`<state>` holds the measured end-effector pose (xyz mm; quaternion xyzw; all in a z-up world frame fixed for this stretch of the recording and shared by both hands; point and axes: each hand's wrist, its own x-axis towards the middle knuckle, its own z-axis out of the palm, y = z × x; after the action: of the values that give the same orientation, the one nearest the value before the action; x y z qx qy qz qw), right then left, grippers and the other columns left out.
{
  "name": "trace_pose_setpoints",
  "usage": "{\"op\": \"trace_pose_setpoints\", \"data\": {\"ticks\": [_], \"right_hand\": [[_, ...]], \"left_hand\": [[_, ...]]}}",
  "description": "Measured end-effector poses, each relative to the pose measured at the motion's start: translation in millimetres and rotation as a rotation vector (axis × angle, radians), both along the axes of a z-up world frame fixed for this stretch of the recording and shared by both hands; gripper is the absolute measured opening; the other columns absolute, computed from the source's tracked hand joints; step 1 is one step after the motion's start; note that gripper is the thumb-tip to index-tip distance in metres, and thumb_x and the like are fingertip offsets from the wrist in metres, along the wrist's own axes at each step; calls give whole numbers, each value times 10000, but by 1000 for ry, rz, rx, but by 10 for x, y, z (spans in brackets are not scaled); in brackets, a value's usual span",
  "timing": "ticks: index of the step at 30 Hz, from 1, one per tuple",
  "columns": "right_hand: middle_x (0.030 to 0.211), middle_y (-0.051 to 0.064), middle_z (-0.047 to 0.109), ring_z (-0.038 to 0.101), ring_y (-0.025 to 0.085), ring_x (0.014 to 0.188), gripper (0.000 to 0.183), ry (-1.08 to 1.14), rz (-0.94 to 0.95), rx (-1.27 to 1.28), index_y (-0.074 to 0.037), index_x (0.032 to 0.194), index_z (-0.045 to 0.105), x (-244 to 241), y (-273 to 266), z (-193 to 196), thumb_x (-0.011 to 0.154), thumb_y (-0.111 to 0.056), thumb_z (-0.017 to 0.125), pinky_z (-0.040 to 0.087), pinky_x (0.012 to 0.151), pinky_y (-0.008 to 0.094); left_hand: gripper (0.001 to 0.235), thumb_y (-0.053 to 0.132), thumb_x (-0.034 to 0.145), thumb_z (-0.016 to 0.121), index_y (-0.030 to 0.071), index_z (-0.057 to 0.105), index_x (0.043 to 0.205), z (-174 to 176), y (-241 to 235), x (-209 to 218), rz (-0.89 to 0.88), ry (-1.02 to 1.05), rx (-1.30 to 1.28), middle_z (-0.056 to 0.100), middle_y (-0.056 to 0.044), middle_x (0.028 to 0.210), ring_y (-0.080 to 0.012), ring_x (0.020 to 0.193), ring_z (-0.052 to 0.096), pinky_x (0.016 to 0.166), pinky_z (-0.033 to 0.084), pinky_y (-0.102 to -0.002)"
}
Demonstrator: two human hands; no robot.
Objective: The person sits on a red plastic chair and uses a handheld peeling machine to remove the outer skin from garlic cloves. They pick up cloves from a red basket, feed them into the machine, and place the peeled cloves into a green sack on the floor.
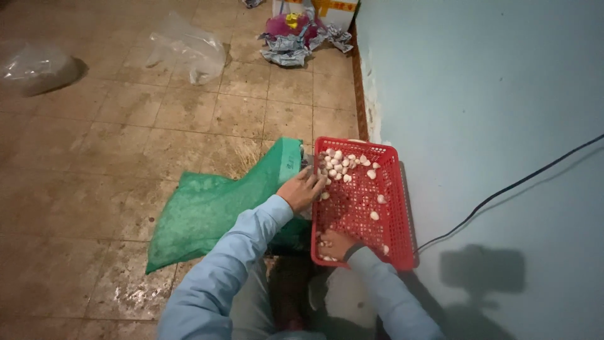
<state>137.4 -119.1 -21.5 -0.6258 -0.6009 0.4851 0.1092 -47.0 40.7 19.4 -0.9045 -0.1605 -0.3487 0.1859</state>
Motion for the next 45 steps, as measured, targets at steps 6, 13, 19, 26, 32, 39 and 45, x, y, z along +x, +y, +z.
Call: {"op": "trace_pose_setpoints", "data": {"ticks": [6,13,19,26,32,39,45], "right_hand": [[652,37,615,632,171,649,243,205,-19,7,-102,697,588,104,7,-309,742,-213,799,525,580,297],[797,-3,632,615,177,793,381,231,-107,-32,-94,793,666,125,-30,-346,693,-309,964,525,740,333],[1338,282,635,532,473,1328,813,60,16,-38,44,1284,652,267,-44,-986,754,-504,933,419,1131,515],[743,12,721,650,148,684,299,139,7,6,-155,885,737,319,44,-1139,658,-268,897,536,623,290],[739,67,744,676,162,640,277,188,-119,-54,-178,933,739,283,13,-1053,675,-220,830,538,579,282],[907,69,757,695,211,811,292,121,-204,-4,-206,963,811,305,-3,-811,671,-223,811,574,748,333],[955,14,769,684,169,865,358,102,-297,100,-275,1032,830,563,249,-1154,676,-284,866,565,778,318]], "left_hand": [[503,151,946,621,49,513,1426,-141,-33,-75,52,45,-131,604,-223,1281,-441,1404,443,1199,240,-727],[730,246,910,535,-39,347,1555,-149,-68,-5,221,204,-221,623,-311,1329,-447,1461,388,1226,209,-702],[667,253,885,635,-28,479,1468,-458,25,67,220,216,-261,734,-204,1003,-366,1163,606,1209,187,-754],[530,208,831,699,-3,597,1306,-399,-42,84,209,-10,-122,689,-199,867,-356,1032,639,1173,317,-726],[609,215,888,650,-33,479,1418,-140,-158,19,250,240,-320,688,-241,1033,-382,1206,552,1254,187,-705],[518,217,869,653,-13,528,1316,-250,-132,40,263,121,-221,684,-224,899,-358,1097,604,1219,253,-682],[513,185,854,654,-11,518,1308,53,-250,-11,259,104,-239,687,-204,921,-346,1121,595,1235,244,-669]]}}
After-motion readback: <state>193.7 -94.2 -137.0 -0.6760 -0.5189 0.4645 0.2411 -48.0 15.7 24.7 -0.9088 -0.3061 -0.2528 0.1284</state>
